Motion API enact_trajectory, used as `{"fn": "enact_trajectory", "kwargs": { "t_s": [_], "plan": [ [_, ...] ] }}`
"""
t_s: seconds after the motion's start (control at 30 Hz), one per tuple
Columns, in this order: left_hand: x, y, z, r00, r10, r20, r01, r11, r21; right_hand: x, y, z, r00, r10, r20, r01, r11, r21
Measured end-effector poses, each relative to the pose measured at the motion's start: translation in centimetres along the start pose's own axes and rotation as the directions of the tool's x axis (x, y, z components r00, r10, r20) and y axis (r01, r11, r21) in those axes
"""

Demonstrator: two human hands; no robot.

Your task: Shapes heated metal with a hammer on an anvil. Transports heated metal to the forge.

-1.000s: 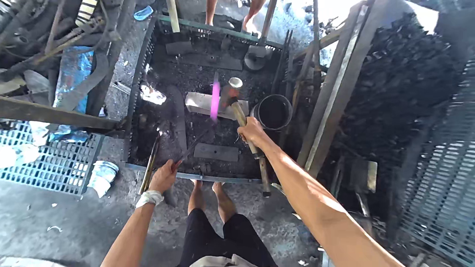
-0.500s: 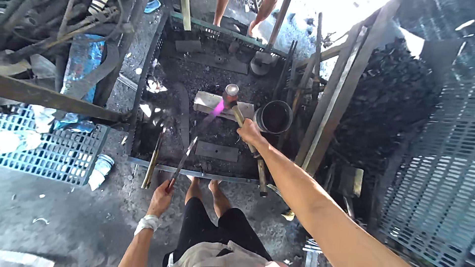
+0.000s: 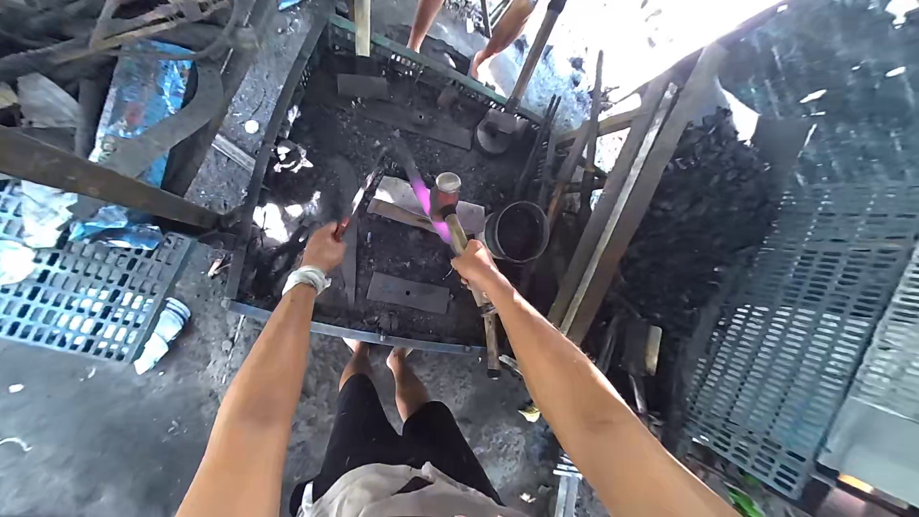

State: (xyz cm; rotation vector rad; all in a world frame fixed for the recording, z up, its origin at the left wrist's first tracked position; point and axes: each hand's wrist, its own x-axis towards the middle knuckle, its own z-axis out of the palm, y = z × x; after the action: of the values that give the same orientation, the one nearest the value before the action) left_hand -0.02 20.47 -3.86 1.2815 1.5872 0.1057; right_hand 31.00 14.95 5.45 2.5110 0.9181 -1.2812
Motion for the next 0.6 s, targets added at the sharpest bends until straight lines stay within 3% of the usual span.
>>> {"fn": "enact_trajectory", "kwargs": {
  "t_s": [0.13,0.23,0.33,0.47,0.6],
  "plan": [
    [-2.7,2.1,2.0,1.0,0.013,-0.013,-0.015,0.995,-0.098,0.2,0.3,-1.4,0.999,-0.001,0.051,-0.001,0.999,0.035],
    [-8.3,0.2,4.7,1.0,0.005,-0.025,-0.009,0.988,-0.153,0.7,1.1,-2.5,0.996,-0.051,0.07,0.048,0.998,0.042],
    [-14.7,-1.7,7.5,0.998,-0.03,0.06,0.037,0.992,-0.124,1.3,2.5,-2.6,0.993,-0.099,0.065,0.094,0.993,0.07],
    [-22.5,-2.8,12.8,0.987,-0.059,0.152,0.085,0.982,-0.167,1.7,3.0,-3.1,0.987,-0.146,0.07,0.144,0.989,0.027],
    [-26.1,-2.3,18.9,0.978,-0.076,0.192,0.118,0.969,-0.218,2.5,3.4,-4.1,0.974,-0.192,0.117,0.201,0.977,-0.067]
  ]
}}
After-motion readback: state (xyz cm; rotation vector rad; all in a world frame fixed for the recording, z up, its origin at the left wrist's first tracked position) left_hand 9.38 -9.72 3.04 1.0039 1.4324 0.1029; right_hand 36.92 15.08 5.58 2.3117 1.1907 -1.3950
